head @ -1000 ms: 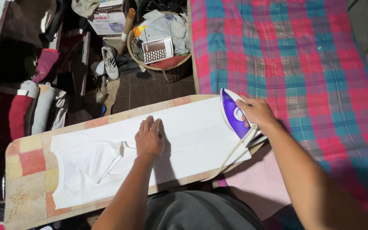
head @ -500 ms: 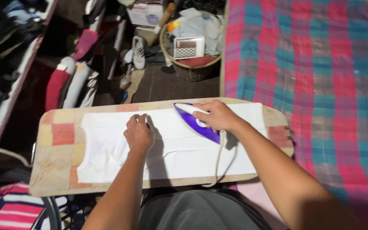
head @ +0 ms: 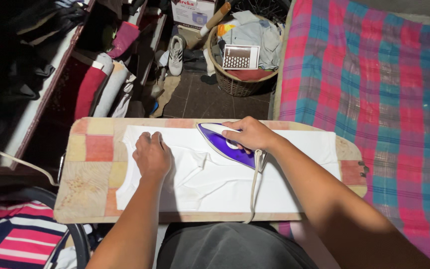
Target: The person irons a white garment on a wooden ironing board. They repeatedly smooth the fabric, use a purple and white iron to press different sections, and fold the garment into a neat rectangle.
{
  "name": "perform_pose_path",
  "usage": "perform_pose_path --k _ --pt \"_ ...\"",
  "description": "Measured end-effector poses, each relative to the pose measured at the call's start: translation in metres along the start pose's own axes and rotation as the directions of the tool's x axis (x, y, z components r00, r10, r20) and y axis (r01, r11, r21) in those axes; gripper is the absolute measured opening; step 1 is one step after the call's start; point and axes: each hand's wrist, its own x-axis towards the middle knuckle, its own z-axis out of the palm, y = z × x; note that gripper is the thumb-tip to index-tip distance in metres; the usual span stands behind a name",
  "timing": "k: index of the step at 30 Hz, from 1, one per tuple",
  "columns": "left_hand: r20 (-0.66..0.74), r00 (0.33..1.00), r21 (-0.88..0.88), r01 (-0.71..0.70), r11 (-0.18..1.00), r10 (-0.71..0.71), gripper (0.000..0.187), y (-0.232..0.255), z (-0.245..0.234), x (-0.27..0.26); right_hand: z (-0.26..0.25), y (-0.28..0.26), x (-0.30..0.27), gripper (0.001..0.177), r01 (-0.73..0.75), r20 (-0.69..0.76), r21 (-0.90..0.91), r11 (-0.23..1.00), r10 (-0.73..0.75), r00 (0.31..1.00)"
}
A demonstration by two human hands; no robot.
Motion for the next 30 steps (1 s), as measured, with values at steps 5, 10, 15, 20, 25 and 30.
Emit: perform_pose_path --k 5,10,15,20,25,30 --pt "-0.062 0.997 0.019 -0.038 0.999 0.039 0.034 -0.028 -0.003 0.015 0.014 -0.017 0.017 0.050 -0.014 0.013 -0.018 1.000 0.014 1.000" --pt "-0.054 0.998 0.020 -0.031 0.999 0.032 0.031 -0.037 -0.012 0.028 0.024 -0.030 0.025 0.052 -0.022 0.016 -0.026 0.999 0.022 1.000" --pt "-0.081 0.994 0.108 -0.063 0.992 0.072 0.028 -0.018 -0.021 0.034 0.023 -0.036 0.023 0.052 0.028 0.042 -0.043 0.999 -0.026 0.999" --pt "0.139 0.982 -0.148 -0.110 0.983 0.131 0.030 0.016 -0.013 0.024 0.025 -0.041 0.021 0.054 -0.050 0.035 -0.043 0.998 0.051 0.998" --pt "0.114 0.966 -0.142 -0.216 0.966 0.233 0.031 0.027 -0.002 0.012 0.026 -0.040 0.023 0.056 -0.094 0.041 -0.027 0.995 0.095 0.995" --pt "0.145 0.960 -0.092 -0.227 0.970 0.239 0.033 0.024 0.004 0.010 0.028 -0.039 0.020 0.054 -0.086 0.022 -0.032 0.996 0.086 0.996"
